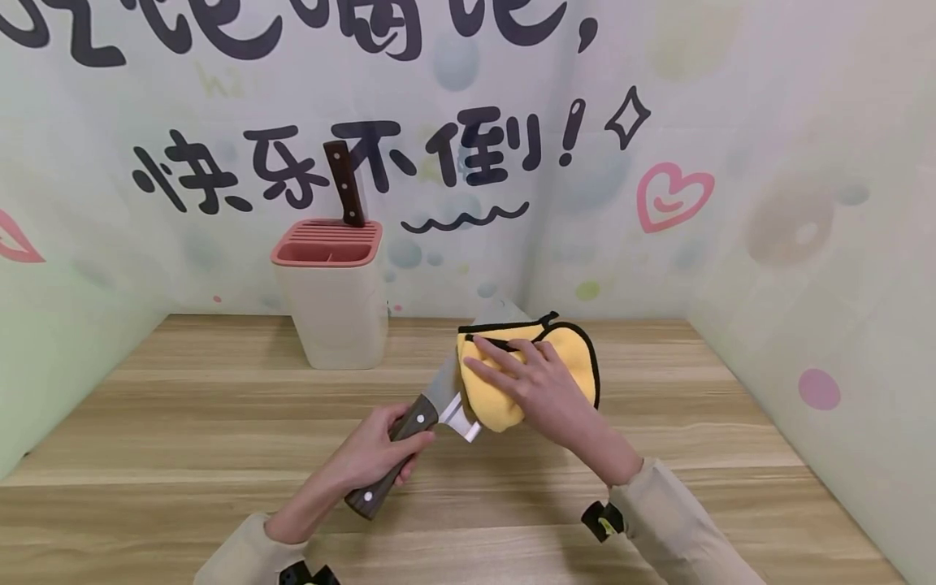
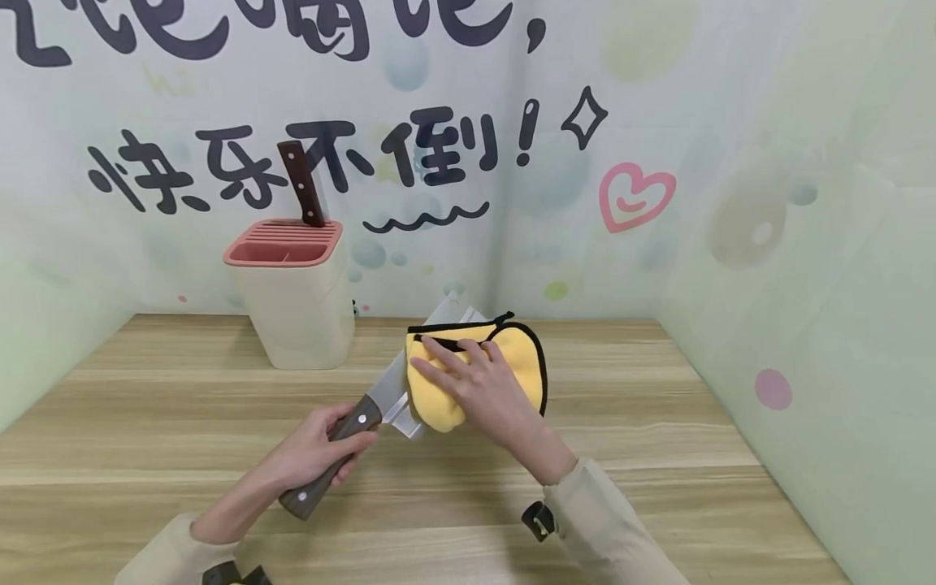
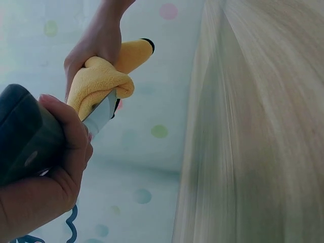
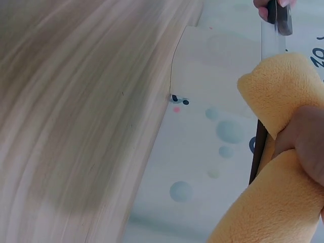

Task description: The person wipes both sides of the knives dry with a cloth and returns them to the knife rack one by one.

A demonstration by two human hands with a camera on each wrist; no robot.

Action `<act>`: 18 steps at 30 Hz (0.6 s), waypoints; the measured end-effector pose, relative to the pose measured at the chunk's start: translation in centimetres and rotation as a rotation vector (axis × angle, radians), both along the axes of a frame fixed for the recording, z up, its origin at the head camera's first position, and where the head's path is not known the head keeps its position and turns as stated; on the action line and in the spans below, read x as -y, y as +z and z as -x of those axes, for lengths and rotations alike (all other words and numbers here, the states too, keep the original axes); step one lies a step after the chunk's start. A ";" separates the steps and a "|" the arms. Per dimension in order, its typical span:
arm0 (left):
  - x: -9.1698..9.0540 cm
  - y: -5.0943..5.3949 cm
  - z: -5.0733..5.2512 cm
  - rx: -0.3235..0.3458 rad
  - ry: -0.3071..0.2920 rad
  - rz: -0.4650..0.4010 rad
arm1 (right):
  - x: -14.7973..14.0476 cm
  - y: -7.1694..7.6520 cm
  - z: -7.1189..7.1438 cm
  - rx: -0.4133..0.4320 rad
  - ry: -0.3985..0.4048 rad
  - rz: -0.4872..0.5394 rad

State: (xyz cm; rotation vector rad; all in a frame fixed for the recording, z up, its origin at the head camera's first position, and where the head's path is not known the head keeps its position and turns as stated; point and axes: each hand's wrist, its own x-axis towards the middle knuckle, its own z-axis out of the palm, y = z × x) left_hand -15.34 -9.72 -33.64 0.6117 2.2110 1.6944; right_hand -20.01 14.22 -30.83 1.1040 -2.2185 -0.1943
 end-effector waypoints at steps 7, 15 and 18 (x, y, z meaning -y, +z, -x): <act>0.1 0.1 0.0 0.001 0.003 0.015 | -0.6 0.1 0.6 0.059 -0.052 0.049; 0.2 0.2 -0.1 -0.001 0.005 0.018 | -1.3 0.2 1.1 0.103 -0.079 0.109; 0.3 0.2 -0.2 -0.012 -0.008 0.012 | -1.5 0.3 1.3 0.115 -0.089 0.133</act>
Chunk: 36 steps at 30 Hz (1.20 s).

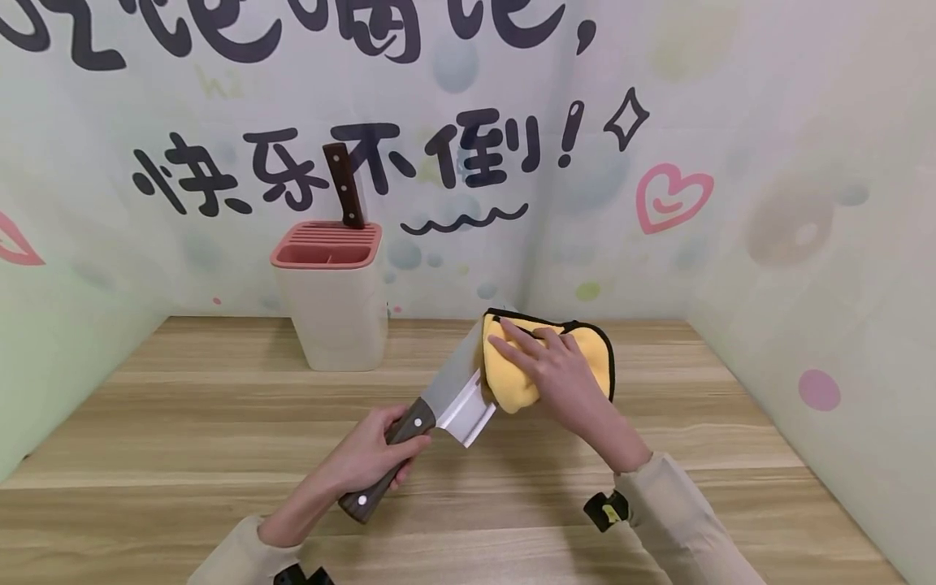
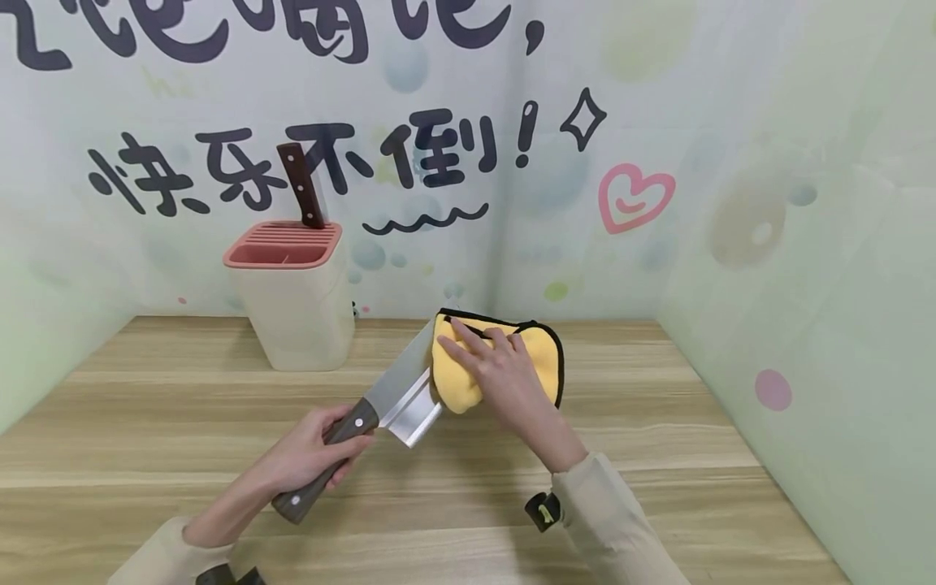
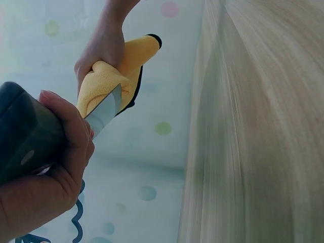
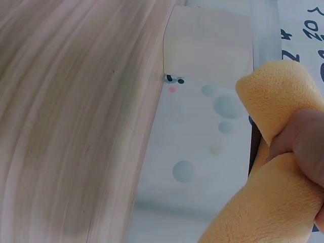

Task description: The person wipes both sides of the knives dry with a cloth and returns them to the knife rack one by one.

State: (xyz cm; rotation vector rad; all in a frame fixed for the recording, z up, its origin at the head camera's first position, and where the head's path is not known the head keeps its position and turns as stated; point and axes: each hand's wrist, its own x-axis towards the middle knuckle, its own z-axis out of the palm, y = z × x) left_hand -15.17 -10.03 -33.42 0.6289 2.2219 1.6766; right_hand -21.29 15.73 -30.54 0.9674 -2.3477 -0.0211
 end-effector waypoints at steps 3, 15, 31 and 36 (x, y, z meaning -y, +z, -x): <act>0.1 0.1 -0.1 -0.019 -0.009 0.002 | -0.1 0.2 0.1 0.017 -0.011 0.021; 0.1 0.3 -0.3 -0.036 -0.014 0.006 | -1.2 0.3 0.7 0.077 -0.067 0.071; 0.1 0.3 -0.4 -0.020 -0.018 0.002 | -1.0 0.5 0.5 -0.013 -0.111 0.045; 0.2 0.3 -0.3 -0.025 -0.018 0.002 | -0.8 0.8 0.3 -0.013 -0.121 0.024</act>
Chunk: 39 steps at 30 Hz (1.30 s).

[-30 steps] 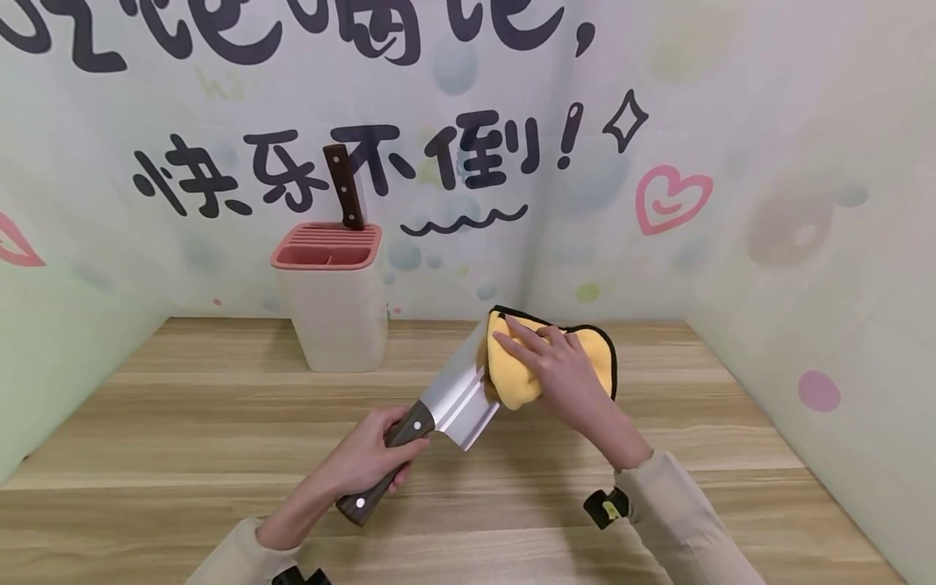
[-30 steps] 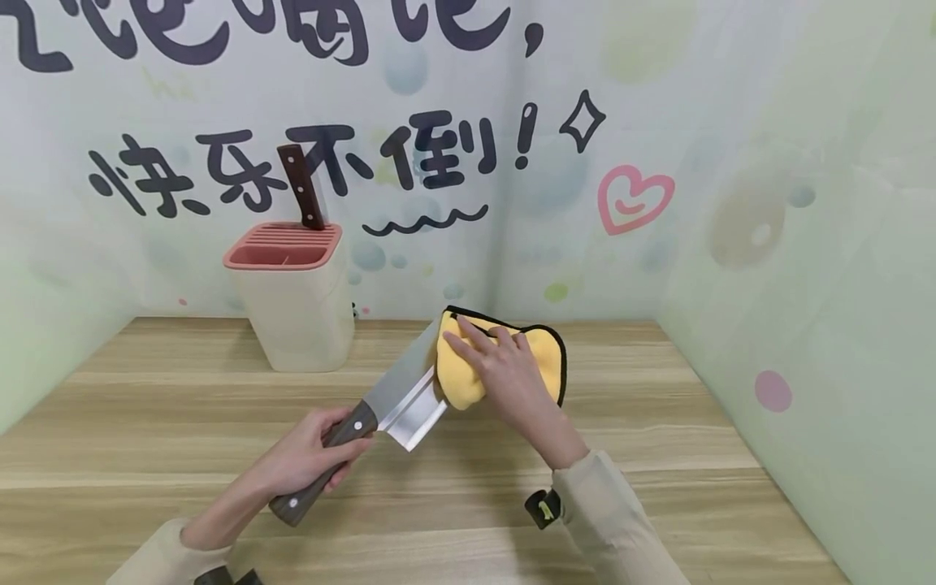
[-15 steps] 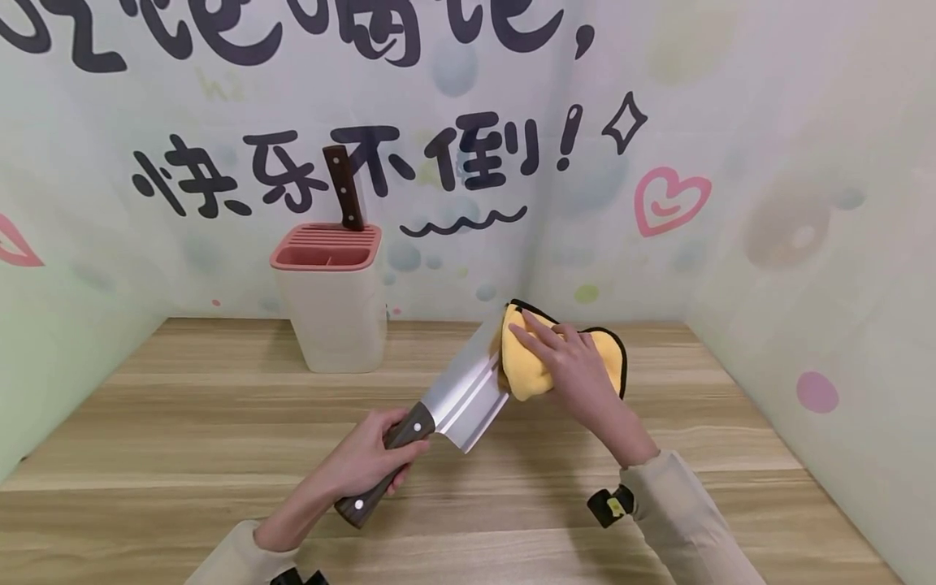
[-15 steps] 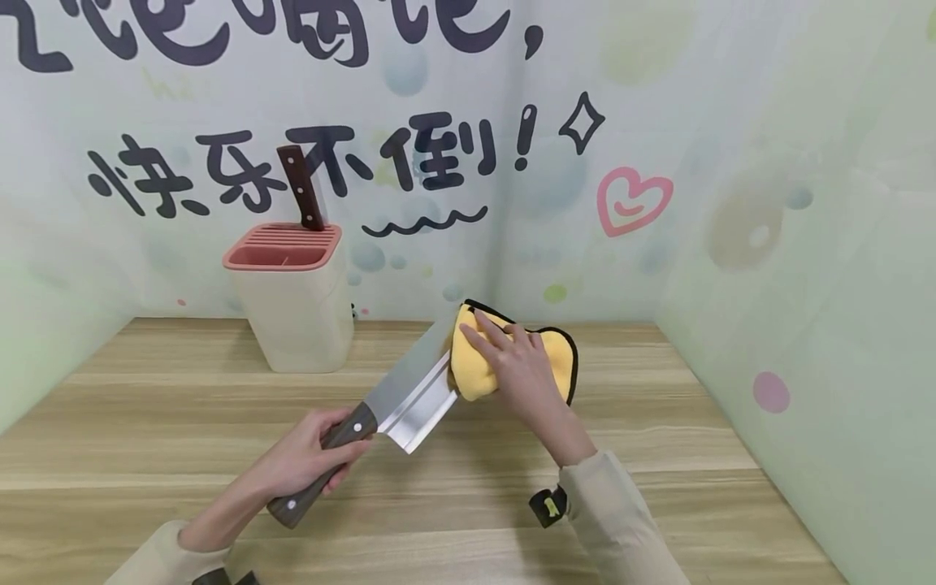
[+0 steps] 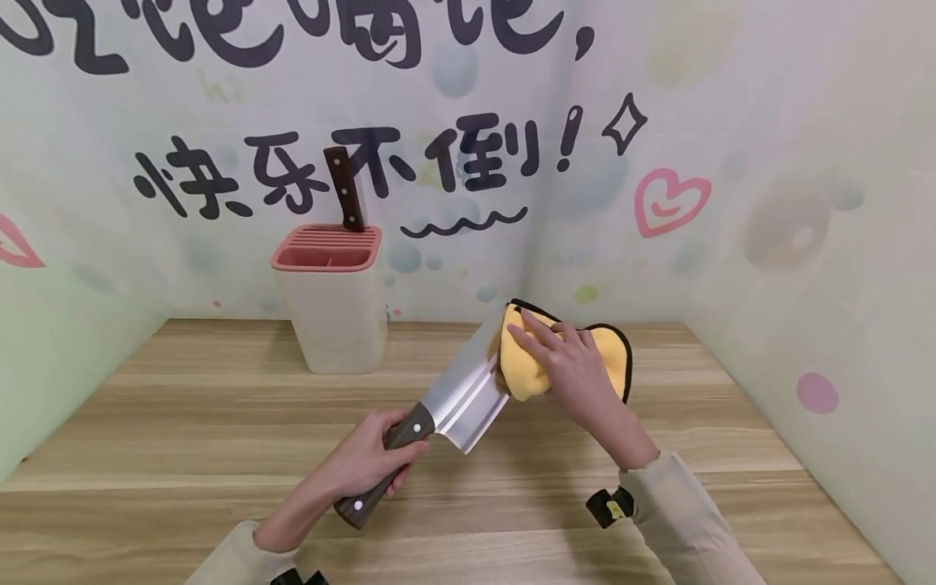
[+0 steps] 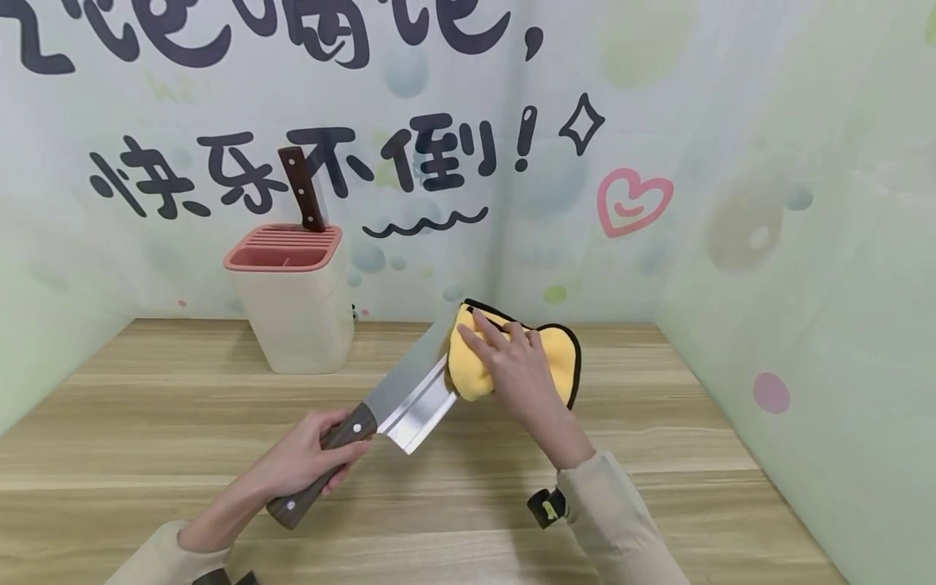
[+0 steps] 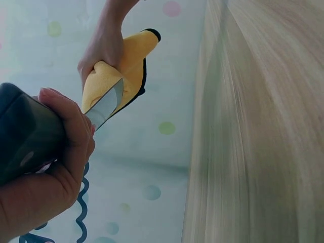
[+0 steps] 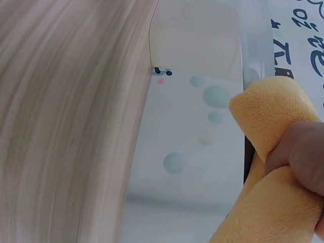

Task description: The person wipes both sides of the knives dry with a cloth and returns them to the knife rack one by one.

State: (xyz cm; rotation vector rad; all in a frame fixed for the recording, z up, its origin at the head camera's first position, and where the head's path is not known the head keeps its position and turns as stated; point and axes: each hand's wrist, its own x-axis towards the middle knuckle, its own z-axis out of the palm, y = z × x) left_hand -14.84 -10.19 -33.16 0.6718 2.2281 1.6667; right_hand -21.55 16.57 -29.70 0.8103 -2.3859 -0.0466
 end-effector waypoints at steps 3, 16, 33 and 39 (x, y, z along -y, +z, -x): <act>0.0 0.0 0.0 -0.008 -0.006 -0.004 | 0.0 0.2 -0.1 -0.003 0.013 -0.008; -0.3 -0.2 0.0 -0.003 0.005 -0.001 | 0.6 0.4 -1.0 0.026 0.082 -0.042; -0.5 0.0 0.2 0.013 0.009 0.021 | 2.8 -0.2 -3.1 -0.075 0.169 -0.197; -0.5 0.0 0.2 0.030 0.019 0.028 | 3.3 -0.6 -3.6 -0.182 0.263 -0.238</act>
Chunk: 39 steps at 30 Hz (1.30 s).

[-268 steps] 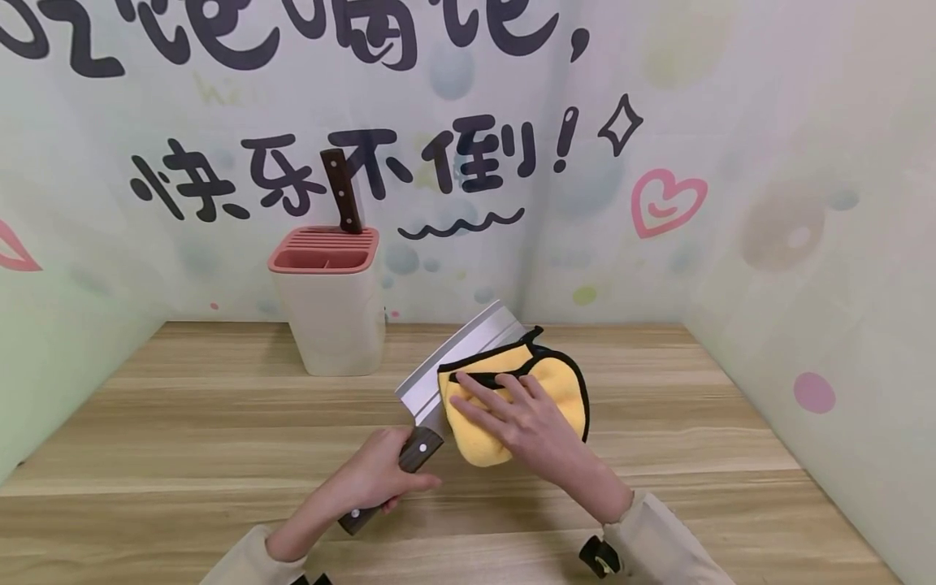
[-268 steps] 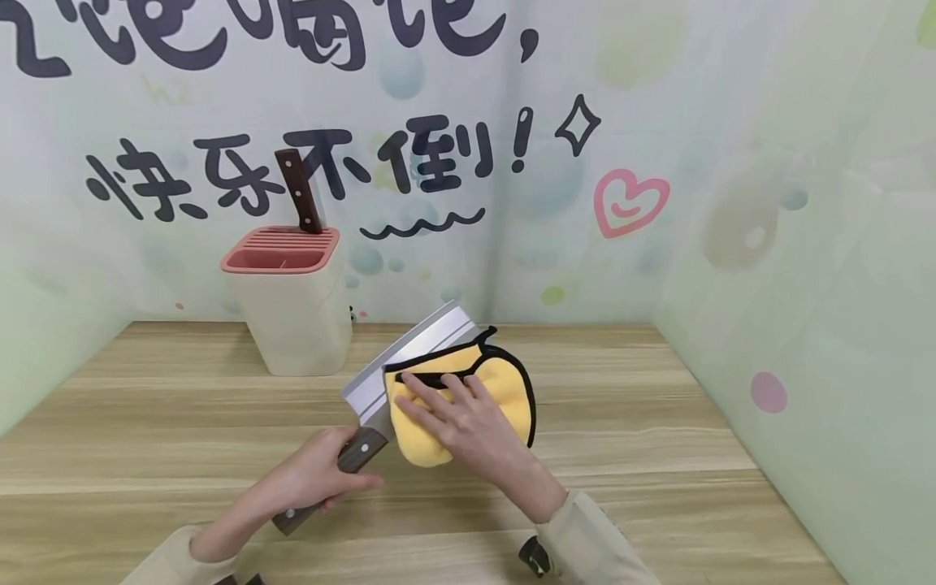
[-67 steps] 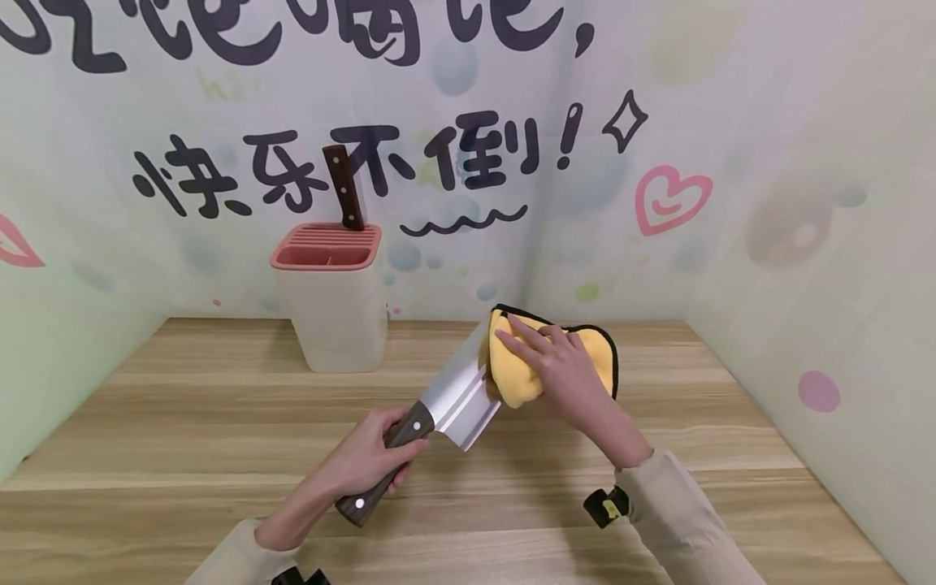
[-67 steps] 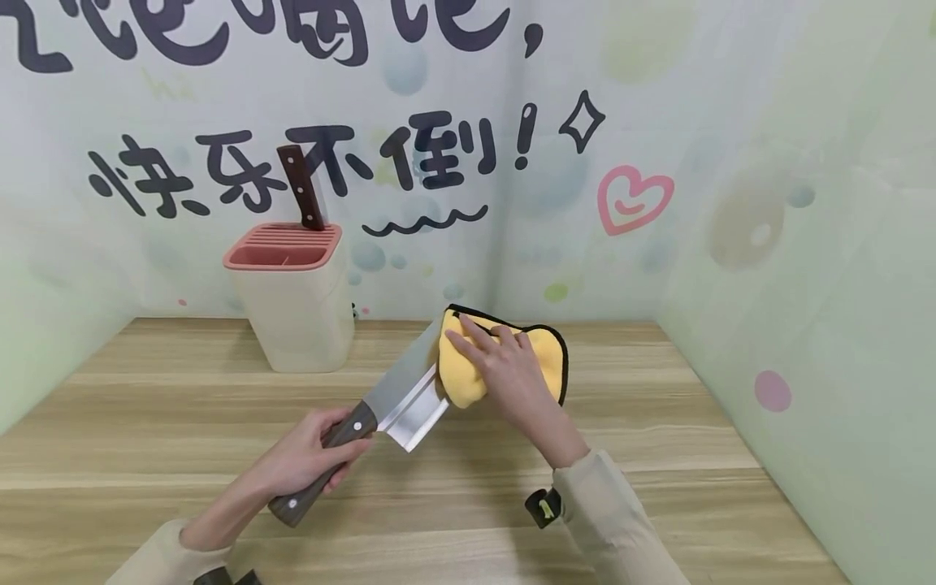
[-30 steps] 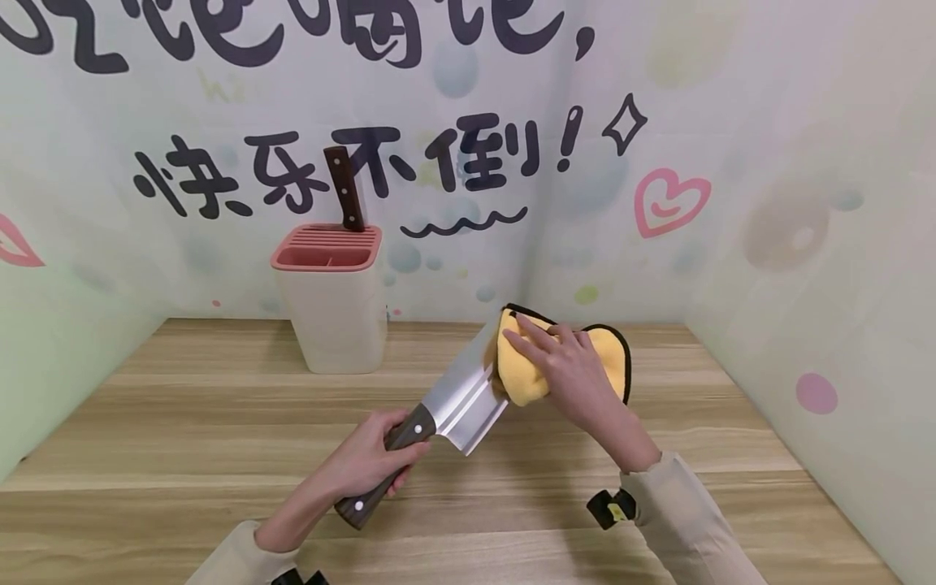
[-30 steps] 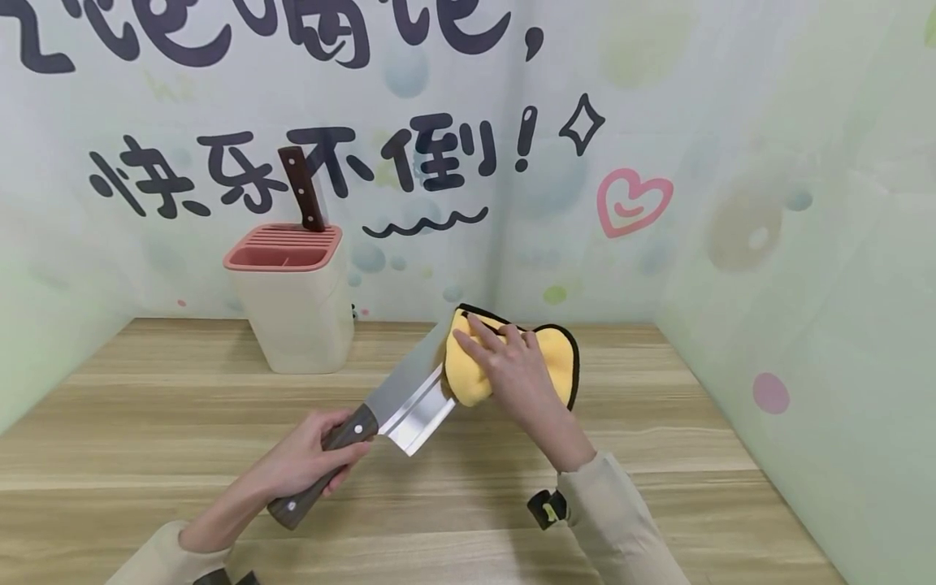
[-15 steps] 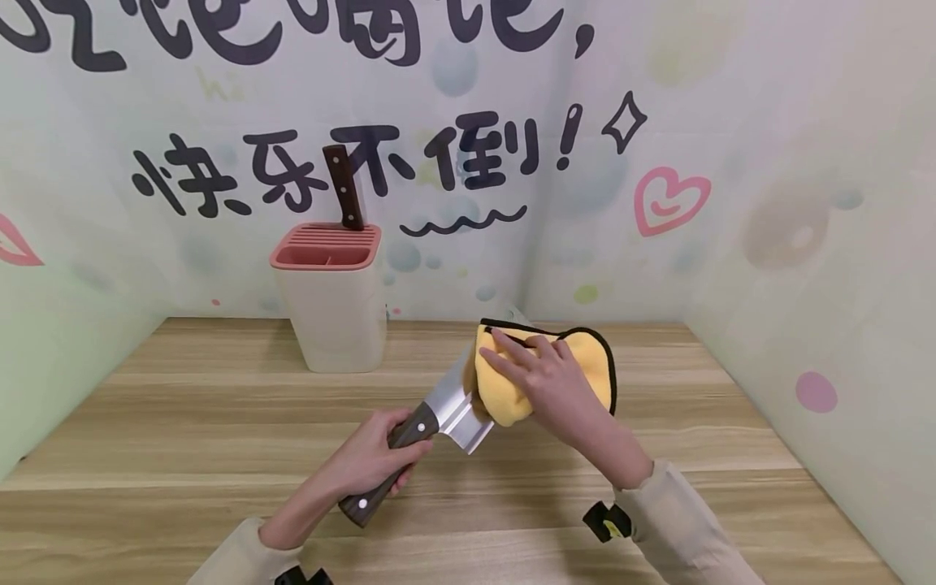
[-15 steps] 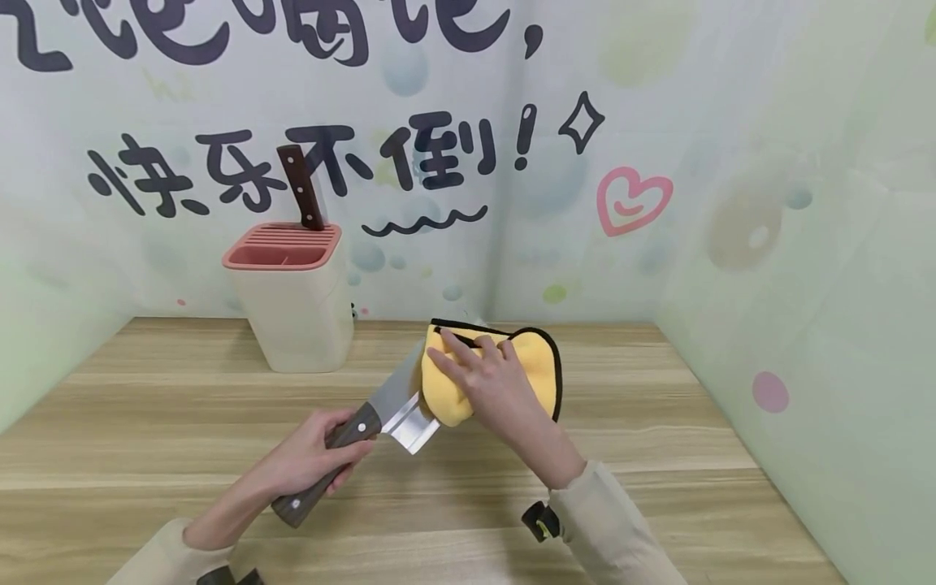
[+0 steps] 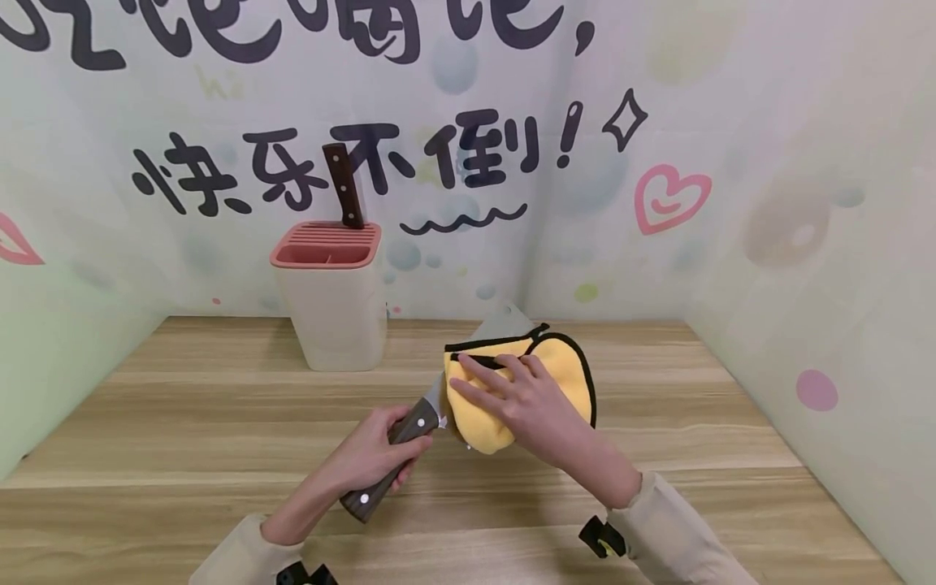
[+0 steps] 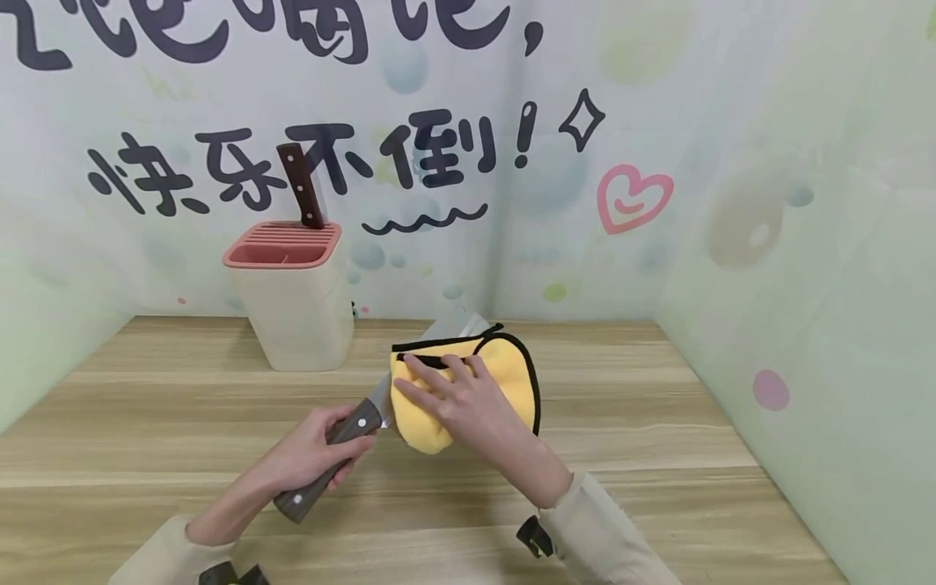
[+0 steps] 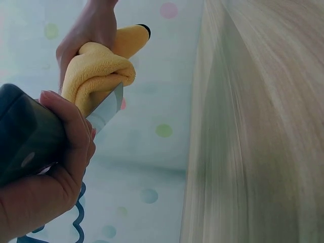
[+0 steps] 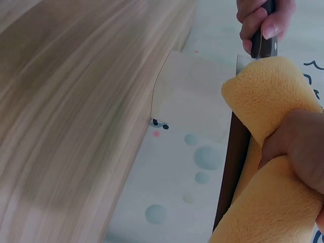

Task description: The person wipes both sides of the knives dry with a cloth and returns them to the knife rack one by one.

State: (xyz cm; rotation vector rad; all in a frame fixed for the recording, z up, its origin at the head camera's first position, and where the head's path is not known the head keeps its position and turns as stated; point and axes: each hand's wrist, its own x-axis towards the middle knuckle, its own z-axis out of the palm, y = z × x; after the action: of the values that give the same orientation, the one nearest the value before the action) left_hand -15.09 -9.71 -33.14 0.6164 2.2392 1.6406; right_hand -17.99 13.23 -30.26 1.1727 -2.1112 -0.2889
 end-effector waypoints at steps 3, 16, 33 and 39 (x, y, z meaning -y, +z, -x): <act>0.0 0.0 0.1 0.003 -0.005 -0.005 | 0.3 -0.1 -0.1 -0.018 0.052 0.002; 0.1 0.2 0.2 -0.025 -0.025 -0.016 | 0.8 0.0 -0.3 -0.045 0.135 -0.053; 0.1 0.1 -0.1 -0.016 -0.016 -0.012 | -0.2 0.0 0.6 -0.041 0.103 -0.006; 0.1 0.0 -0.2 -0.032 -0.012 -0.015 | -0.8 -0.1 1.0 0.008 0.089 0.039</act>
State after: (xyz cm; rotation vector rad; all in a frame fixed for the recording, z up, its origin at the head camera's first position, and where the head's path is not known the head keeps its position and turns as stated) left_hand -14.90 -9.84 -33.11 0.6628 2.2434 1.6550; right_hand -19.04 14.00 -30.34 1.2432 -2.0557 -0.2011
